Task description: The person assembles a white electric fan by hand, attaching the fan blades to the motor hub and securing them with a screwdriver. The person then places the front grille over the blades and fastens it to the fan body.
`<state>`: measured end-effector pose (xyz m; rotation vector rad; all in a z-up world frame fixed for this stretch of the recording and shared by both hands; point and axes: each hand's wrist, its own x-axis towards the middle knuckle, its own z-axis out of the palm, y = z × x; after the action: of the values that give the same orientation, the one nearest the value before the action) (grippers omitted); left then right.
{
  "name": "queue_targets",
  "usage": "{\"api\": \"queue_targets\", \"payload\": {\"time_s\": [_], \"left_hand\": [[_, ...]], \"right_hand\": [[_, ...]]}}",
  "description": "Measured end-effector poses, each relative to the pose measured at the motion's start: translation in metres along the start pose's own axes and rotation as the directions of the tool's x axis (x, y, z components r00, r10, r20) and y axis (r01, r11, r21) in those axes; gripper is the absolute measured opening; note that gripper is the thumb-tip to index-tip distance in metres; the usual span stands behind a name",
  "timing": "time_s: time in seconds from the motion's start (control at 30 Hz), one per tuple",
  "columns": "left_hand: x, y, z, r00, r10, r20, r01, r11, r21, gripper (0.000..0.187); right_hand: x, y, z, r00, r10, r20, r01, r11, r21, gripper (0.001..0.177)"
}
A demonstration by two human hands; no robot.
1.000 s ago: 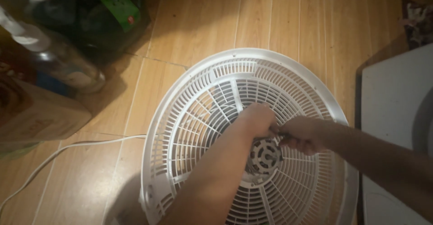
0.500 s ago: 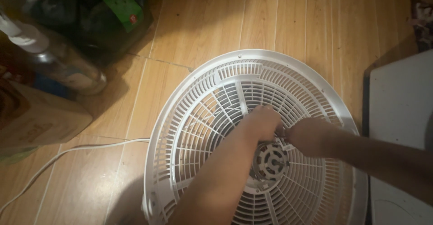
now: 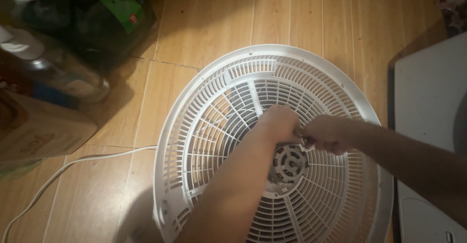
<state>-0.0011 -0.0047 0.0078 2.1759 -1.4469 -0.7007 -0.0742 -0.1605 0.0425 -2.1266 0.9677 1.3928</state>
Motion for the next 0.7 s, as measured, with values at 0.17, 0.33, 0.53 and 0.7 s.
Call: {"api": "queue_targets", "payload": {"time_s": [0.17,0.33,0.53,0.7], "left_hand": [[0.003,-0.005,0.006,1.0,0.009,-0.004,-0.01,0.999,-0.043,0.018],[0.003,-0.005,0.01,0.998,-0.062,0.004,0.062,0.991,-0.117,0.019],[-0.001,-0.004,0.006,1.0,-0.025,-0.005,0.024,0.994,-0.107,0.022],[-0.001,0.0,-0.001,0.994,0.088,0.072,-0.095,0.99,0.105,0.022]], "right_hand": [[0.004,0.006,0.024,0.861,-0.488,-0.142,0.285,0.695,-0.66,0.021],[-0.026,-0.002,0.034,0.859,-0.498,-0.12,0.17,0.497,-0.851,0.014],[-0.032,0.018,0.033,0.693,-0.721,-0.016,0.327,0.333,-0.884,0.018],[-0.02,0.028,0.031,0.567,-0.82,-0.078,0.346,0.323,-0.881,0.024]]}}
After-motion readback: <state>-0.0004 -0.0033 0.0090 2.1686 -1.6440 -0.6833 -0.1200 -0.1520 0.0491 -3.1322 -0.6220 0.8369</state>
